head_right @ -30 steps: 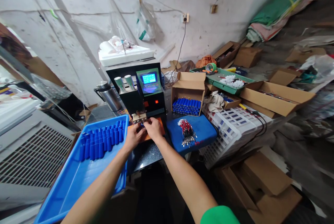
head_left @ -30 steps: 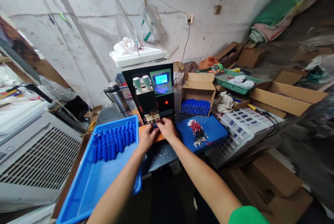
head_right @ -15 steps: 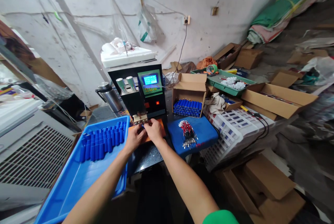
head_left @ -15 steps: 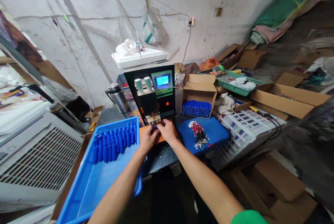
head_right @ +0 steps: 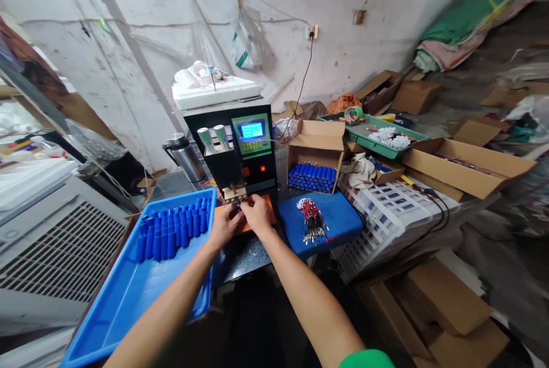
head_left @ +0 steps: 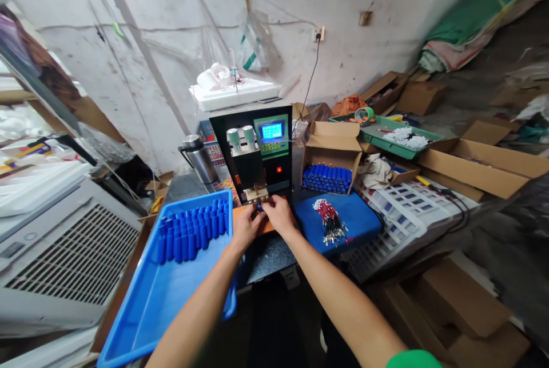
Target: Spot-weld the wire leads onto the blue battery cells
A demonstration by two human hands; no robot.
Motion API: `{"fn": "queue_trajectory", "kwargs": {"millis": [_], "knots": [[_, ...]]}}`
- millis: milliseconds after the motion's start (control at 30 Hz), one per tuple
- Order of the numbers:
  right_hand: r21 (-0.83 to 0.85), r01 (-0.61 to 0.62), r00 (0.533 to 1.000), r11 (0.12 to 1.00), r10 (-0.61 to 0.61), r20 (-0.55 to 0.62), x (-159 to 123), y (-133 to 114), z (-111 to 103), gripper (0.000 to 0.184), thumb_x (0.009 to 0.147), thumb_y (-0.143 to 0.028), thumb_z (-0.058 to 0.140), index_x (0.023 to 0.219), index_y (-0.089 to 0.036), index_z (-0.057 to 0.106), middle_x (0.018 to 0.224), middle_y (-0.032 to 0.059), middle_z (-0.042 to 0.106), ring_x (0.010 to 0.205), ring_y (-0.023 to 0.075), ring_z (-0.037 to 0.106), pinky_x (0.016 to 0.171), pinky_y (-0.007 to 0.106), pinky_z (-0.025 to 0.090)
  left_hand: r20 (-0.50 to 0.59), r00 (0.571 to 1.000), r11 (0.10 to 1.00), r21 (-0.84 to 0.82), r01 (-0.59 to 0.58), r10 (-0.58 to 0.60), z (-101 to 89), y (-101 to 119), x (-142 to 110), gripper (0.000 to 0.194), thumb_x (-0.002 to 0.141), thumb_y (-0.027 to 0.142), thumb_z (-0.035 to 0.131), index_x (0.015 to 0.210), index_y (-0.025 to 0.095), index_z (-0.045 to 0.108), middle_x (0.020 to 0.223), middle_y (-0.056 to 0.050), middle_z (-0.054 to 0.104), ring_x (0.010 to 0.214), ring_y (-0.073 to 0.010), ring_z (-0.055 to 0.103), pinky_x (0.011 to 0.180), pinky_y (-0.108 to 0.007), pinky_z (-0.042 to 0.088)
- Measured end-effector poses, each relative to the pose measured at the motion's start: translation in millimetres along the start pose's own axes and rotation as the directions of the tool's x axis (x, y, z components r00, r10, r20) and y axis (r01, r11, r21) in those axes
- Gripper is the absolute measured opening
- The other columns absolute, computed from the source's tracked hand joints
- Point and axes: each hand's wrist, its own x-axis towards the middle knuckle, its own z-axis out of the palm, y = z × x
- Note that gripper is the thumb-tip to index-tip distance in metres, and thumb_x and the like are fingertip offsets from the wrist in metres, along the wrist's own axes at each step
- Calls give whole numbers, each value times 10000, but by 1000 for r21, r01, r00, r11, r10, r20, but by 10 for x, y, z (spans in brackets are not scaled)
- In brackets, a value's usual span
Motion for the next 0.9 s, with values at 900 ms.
{"fn": "queue_trajectory", "kwargs": {"millis": [900], "knots": [[-409,290,947,865,-322,-10,-112,65,-322,130,851,-274,569,880,-189,664,855,71,676,886,218,594,813,315,458,-9,1000,1000,8,-2,2,-10,17,24,256,804,377,588,892,152,671,817,-33,704,747,-183,624,718,-293,484]]}}
